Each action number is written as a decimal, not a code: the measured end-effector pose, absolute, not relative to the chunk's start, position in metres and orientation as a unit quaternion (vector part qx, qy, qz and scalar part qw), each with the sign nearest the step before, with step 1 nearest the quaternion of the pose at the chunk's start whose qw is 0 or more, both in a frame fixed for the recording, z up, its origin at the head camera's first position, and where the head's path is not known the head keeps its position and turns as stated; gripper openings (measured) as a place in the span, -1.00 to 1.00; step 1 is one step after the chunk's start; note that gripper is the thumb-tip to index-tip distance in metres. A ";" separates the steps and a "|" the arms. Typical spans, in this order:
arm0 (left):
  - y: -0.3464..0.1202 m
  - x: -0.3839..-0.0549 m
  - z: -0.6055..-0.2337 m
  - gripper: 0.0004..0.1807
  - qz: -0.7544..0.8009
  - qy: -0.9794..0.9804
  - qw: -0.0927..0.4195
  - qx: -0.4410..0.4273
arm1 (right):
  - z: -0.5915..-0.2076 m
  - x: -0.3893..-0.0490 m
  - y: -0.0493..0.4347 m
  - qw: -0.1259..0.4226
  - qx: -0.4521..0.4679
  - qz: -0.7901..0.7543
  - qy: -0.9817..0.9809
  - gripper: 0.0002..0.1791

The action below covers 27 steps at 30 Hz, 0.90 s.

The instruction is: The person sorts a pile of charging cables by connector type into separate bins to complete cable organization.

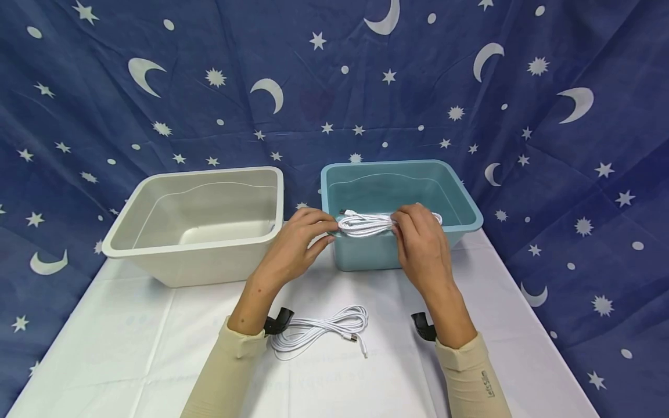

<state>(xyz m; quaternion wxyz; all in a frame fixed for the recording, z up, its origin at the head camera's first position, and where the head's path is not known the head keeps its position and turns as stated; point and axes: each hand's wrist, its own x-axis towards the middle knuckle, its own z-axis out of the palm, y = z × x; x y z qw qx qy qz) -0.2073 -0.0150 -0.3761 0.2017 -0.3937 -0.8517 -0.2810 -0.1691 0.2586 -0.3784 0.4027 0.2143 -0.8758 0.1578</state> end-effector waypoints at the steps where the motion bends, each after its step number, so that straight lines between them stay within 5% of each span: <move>1: -0.015 -0.207 -0.376 -0.73 -0.281 -0.852 0.201 -0.394 | -0.378 -0.169 0.259 0.403 0.210 0.157 -0.877 -0.79; 27: -0.015 -0.204 -0.376 -0.71 -0.286 -0.856 0.177 -0.392 | -0.371 -0.149 0.222 0.387 0.294 0.171 -0.857 -0.83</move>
